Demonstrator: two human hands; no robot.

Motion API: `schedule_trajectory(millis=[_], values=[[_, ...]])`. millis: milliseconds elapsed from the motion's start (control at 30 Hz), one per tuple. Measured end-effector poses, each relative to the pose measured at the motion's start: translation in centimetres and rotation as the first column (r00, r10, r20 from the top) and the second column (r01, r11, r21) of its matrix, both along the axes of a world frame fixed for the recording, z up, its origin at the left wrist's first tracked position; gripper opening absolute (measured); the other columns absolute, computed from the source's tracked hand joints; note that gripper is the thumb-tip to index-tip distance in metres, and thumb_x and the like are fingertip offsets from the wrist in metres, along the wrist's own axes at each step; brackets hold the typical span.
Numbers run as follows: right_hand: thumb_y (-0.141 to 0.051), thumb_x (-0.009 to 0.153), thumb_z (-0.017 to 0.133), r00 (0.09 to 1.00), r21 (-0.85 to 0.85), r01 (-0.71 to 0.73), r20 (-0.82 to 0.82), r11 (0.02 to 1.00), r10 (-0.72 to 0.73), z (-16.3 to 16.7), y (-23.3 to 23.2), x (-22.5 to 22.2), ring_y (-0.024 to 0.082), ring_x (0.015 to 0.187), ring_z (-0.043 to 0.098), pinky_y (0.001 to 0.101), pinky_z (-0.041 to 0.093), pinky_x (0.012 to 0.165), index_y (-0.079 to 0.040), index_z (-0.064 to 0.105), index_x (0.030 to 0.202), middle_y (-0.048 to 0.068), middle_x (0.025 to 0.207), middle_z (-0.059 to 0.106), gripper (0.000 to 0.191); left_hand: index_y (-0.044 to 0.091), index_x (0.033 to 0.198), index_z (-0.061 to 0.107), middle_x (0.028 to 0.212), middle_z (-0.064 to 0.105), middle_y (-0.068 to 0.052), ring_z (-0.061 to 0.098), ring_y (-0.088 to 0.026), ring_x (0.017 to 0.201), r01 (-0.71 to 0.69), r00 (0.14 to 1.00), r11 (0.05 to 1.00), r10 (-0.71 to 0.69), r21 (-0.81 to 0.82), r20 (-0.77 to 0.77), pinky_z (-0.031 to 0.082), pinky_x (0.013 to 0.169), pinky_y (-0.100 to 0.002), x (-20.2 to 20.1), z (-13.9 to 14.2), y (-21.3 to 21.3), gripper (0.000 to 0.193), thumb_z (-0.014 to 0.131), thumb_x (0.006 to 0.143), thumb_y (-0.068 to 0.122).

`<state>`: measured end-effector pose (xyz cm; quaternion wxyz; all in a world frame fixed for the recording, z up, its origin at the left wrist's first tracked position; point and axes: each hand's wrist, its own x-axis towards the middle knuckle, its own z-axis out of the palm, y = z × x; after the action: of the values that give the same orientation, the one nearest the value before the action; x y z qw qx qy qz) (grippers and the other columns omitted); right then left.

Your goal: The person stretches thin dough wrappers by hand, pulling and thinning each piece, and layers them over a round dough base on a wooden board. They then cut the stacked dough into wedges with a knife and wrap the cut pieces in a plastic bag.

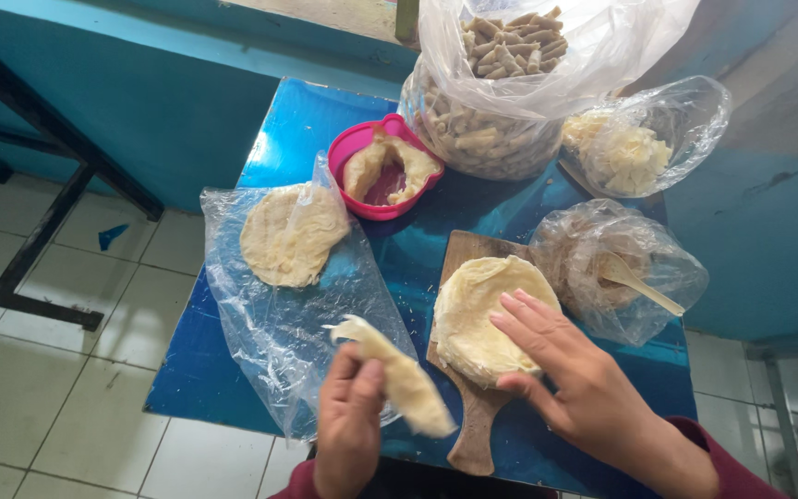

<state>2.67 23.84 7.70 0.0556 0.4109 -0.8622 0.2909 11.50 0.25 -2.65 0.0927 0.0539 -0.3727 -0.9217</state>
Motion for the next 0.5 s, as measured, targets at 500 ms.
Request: schedule_trajectory(millis=[500], values=[[-0.011, 0.089, 0.074, 0.866, -0.222, 0.13, 0.5, 0.966, -0.001, -1.8, -2.6, 2.1, 0.013, 0.087, 0.075, 0.0265, 0.059, 0.076, -0.003, 0.074, 0.1, 0.005, 0.097, 0.078, 0.014, 0.001, 0.105, 0.061, 0.102, 0.073, -0.007, 0.071, -0.013, 0.096, 0.124, 0.992, 0.967, -0.126, -0.221, 0.004, 0.058, 0.085, -0.028, -0.5, -1.6, 3.4, 0.02, 0.076, 0.093, 0.005]])
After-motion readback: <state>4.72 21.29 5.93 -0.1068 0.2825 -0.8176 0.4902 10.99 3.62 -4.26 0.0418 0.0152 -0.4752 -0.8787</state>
